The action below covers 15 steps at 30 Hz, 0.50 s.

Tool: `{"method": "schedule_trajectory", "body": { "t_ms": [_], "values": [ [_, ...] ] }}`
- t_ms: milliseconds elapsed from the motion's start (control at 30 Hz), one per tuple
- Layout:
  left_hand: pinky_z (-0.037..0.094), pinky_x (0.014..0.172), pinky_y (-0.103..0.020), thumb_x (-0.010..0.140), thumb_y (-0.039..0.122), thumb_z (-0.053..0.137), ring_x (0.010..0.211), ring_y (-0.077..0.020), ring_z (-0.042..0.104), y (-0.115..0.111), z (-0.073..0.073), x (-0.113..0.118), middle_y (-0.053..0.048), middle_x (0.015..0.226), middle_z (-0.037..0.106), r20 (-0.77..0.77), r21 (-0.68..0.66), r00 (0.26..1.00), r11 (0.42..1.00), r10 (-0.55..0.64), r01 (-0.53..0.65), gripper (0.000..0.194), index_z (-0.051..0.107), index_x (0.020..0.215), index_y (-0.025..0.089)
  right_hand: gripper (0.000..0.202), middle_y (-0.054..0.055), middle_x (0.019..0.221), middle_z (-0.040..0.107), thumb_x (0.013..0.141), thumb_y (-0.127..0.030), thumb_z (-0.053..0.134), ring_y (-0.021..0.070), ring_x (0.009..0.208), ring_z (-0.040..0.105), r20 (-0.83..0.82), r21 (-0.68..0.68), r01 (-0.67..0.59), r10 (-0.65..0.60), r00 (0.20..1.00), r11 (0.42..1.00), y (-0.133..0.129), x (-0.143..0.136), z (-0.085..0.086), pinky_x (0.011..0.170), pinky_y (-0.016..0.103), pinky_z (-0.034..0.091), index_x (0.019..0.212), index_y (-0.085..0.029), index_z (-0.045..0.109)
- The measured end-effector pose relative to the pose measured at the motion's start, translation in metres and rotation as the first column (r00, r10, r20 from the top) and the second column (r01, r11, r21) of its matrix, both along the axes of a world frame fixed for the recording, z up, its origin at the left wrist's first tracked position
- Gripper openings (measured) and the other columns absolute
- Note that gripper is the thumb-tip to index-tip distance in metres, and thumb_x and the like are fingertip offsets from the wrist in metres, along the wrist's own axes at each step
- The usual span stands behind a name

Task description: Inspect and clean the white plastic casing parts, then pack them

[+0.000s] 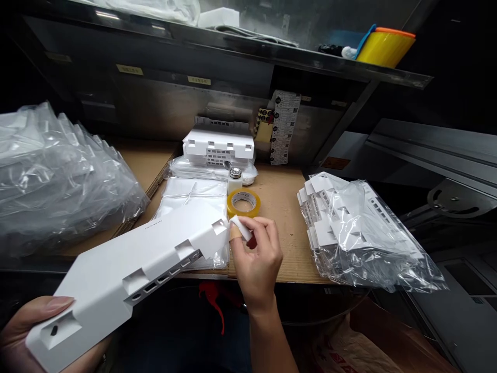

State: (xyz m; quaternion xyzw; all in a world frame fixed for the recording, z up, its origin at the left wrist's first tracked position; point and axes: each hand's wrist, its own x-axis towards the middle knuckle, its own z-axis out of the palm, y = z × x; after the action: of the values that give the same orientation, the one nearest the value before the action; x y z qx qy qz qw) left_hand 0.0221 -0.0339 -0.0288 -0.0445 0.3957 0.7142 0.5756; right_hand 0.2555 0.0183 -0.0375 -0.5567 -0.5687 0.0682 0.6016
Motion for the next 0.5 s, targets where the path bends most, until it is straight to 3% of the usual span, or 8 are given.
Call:
{"method": "schedule_trajectory", "body": {
  "t_ms": [100, 233, 333, 500],
  "values": [
    [0.068, 0.065, -0.042, 0.053, 0.007, 0.059, 0.057, -0.0268, 0.075, 0.006, 0.015, 0.011, 0.002, 0.083, 0.082, -0.081, -0.145, 0.992, 0.983, 0.102, -0.113, 0.094, 0.055, 0.145, 0.027, 0.010, 0.001, 0.090, 0.062, 0.091, -0.018, 0.072, 0.0118, 0.072, 0.055, -0.029, -0.019, -0.125, 0.124, 0.992, 0.992, -0.013, -0.012, 0.003, 0.062, 0.026, 0.048, 0.100, -0.021, 0.075],
    [0.067, 0.058, -0.038, 0.052, 0.011, 0.059, 0.066, -0.0293, 0.077, 0.008, 0.021, 0.015, -0.002, 0.096, 0.083, -0.115, -0.147, 0.991, 0.985, 0.069, -0.086, 0.093, 0.056, 0.143, 0.029, 0.010, 0.000, 0.084, 0.061, 0.089, -0.015, 0.072, 0.0100, 0.065, 0.054, -0.066, -0.049, -0.325, 0.322, 0.945, 0.944, -0.026, -0.036, 0.003, 0.060, 0.024, 0.048, 0.098, -0.019, 0.074],
    [0.066, 0.058, -0.037, 0.053, 0.012, 0.059, 0.073, -0.0308, 0.078, 0.007, 0.020, 0.015, -0.004, 0.102, 0.082, -0.119, -0.142, 0.991, 0.987, 0.061, -0.078, 0.091, 0.056, 0.142, 0.030, 0.012, 0.001, 0.085, 0.061, 0.088, -0.012, 0.072, 0.0100, 0.065, 0.055, -0.045, -0.023, -0.321, 0.320, 0.946, 0.947, -0.028, -0.047, 0.001, 0.059, 0.023, 0.049, 0.099, -0.017, 0.074],
    [0.068, 0.069, -0.044, 0.055, 0.010, 0.057, 0.086, -0.0334, 0.078, 0.005, 0.018, 0.016, -0.005, 0.104, 0.081, -0.059, -0.139, 0.996, 0.987, 0.068, -0.076, 0.088, 0.057, 0.140, 0.032, 0.016, 0.003, 0.085, 0.063, 0.086, -0.008, 0.071, 0.0115, 0.069, 0.062, 0.021, 0.006, -0.339, 0.339, 0.941, 0.941, -0.032, -0.058, 0.000, 0.063, 0.023, 0.054, 0.100, -0.017, 0.074]
  ]
}}
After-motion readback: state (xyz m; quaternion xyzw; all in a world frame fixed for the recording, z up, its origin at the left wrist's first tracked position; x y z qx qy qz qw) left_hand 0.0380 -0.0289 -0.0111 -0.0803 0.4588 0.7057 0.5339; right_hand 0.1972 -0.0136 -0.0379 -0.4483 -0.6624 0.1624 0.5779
